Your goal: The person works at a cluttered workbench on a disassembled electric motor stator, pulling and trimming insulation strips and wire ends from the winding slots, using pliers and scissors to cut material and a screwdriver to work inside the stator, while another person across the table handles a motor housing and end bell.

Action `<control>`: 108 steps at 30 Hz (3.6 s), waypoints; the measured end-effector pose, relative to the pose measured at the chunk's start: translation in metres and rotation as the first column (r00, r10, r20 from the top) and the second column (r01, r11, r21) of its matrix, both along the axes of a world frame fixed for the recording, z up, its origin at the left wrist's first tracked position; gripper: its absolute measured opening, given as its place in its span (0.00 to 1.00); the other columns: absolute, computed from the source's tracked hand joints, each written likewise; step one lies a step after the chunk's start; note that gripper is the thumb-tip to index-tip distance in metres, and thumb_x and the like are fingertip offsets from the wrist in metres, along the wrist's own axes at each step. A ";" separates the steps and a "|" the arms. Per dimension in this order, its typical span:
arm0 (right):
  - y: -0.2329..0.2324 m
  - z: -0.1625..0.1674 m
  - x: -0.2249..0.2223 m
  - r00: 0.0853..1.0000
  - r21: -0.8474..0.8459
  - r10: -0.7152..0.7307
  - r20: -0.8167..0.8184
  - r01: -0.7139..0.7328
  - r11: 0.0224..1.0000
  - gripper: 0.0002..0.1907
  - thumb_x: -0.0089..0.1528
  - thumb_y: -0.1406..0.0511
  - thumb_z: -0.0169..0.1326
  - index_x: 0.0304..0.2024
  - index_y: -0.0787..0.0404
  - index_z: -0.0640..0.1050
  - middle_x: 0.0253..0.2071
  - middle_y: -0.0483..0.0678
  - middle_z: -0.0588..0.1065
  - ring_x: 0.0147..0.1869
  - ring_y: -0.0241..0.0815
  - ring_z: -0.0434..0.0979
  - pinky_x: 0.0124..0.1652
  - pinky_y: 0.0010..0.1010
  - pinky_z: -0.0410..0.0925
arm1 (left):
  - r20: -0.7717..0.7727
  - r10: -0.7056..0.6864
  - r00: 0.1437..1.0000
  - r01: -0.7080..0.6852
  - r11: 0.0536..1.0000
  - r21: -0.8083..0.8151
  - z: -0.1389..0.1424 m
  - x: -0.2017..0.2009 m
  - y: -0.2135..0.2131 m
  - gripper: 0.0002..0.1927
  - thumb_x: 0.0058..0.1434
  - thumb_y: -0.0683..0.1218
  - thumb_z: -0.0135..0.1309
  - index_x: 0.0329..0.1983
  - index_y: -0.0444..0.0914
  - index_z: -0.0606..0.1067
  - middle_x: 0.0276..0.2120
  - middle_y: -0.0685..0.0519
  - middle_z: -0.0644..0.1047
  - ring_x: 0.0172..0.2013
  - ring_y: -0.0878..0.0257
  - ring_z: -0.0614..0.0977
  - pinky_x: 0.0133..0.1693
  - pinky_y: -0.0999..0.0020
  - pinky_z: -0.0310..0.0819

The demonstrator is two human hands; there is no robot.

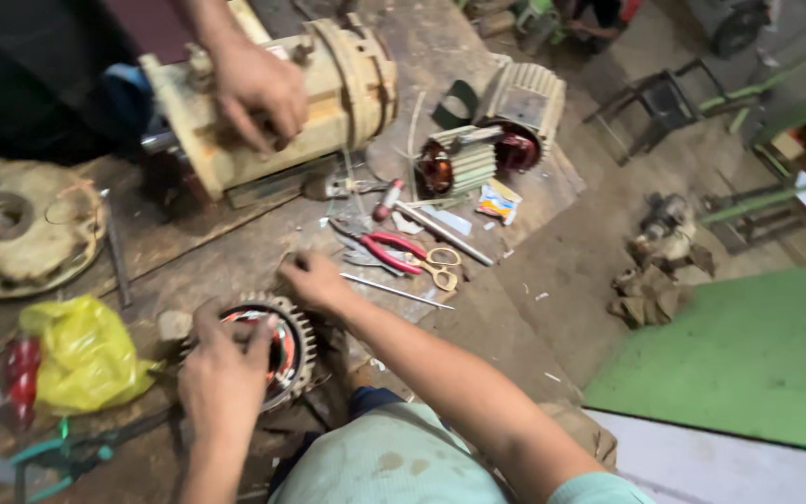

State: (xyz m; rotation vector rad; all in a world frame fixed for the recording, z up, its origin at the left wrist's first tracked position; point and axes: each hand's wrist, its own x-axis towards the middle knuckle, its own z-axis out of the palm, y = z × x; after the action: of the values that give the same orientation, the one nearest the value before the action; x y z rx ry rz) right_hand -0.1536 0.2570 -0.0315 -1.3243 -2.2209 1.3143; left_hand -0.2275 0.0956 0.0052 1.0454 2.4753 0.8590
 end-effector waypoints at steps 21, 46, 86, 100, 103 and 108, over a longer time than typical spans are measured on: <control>-0.052 0.056 0.034 0.933 0.527 0.231 -0.277 -0.053 0.848 0.08 0.63 0.64 0.60 0.40 0.63 0.79 0.39 0.54 0.71 0.45 0.55 0.73 0.43 0.42 0.67 | -0.162 0.021 0.987 -0.008 0.997 0.080 -0.017 0.001 0.001 0.11 0.59 0.49 0.56 0.43 0.43 0.81 0.33 0.42 0.81 0.33 0.39 0.82 0.34 0.43 0.75; -0.066 0.114 0.108 0.917 0.389 0.380 -0.123 -0.308 0.869 0.06 0.61 0.67 0.60 0.39 0.64 0.81 0.36 0.48 0.77 0.36 0.42 0.77 0.34 0.28 0.70 | -0.093 -0.040 0.995 0.069 0.940 0.333 0.019 0.042 -0.030 0.11 0.59 0.44 0.57 0.44 0.35 0.78 0.36 0.46 0.83 0.39 0.46 0.80 0.45 0.51 0.70; -0.017 0.067 0.029 0.867 0.233 0.493 -0.073 -0.466 0.853 0.10 0.61 0.63 0.62 0.39 0.62 0.78 0.33 0.52 0.81 0.36 0.47 0.82 0.37 0.35 0.72 | -0.204 -0.167 0.965 0.232 0.905 0.356 0.013 0.015 -0.030 0.15 0.52 0.40 0.60 0.43 0.42 0.83 0.40 0.52 0.77 0.43 0.53 0.80 0.45 0.58 0.76; -0.019 0.059 0.029 0.890 0.356 0.447 -0.090 -0.390 0.849 0.08 0.59 0.66 0.62 0.39 0.63 0.78 0.32 0.55 0.80 0.37 0.56 0.82 0.36 0.39 0.72 | -0.352 -0.315 0.882 0.388 0.908 0.159 0.023 -0.006 -0.013 0.12 0.58 0.50 0.60 0.44 0.45 0.79 0.33 0.51 0.79 0.38 0.52 0.82 0.35 0.58 0.78; -0.019 0.056 0.026 0.898 0.435 0.433 -0.075 -0.362 0.825 0.07 0.59 0.68 0.62 0.37 0.63 0.77 0.33 0.56 0.79 0.39 0.59 0.81 0.37 0.41 0.72 | -0.340 -0.320 0.885 0.384 0.913 0.140 0.021 -0.007 -0.011 0.14 0.57 0.51 0.60 0.46 0.44 0.78 0.33 0.50 0.80 0.38 0.51 0.82 0.36 0.57 0.78; -0.015 0.056 0.018 0.876 0.451 0.467 -0.123 -0.370 0.812 0.06 0.58 0.71 0.60 0.36 0.64 0.76 0.34 0.55 0.80 0.40 0.59 0.81 0.38 0.42 0.72 | -0.139 -0.268 0.953 0.287 0.947 0.142 0.015 -0.003 -0.006 0.16 0.52 0.52 0.61 0.42 0.42 0.77 0.31 0.49 0.81 0.39 0.50 0.82 0.41 0.54 0.77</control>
State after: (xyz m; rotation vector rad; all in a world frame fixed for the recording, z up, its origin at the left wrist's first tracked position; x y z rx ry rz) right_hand -0.1359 0.2420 0.0240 -0.5120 -2.5201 0.9590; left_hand -0.2310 0.0896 0.0198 1.4995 2.3007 0.9414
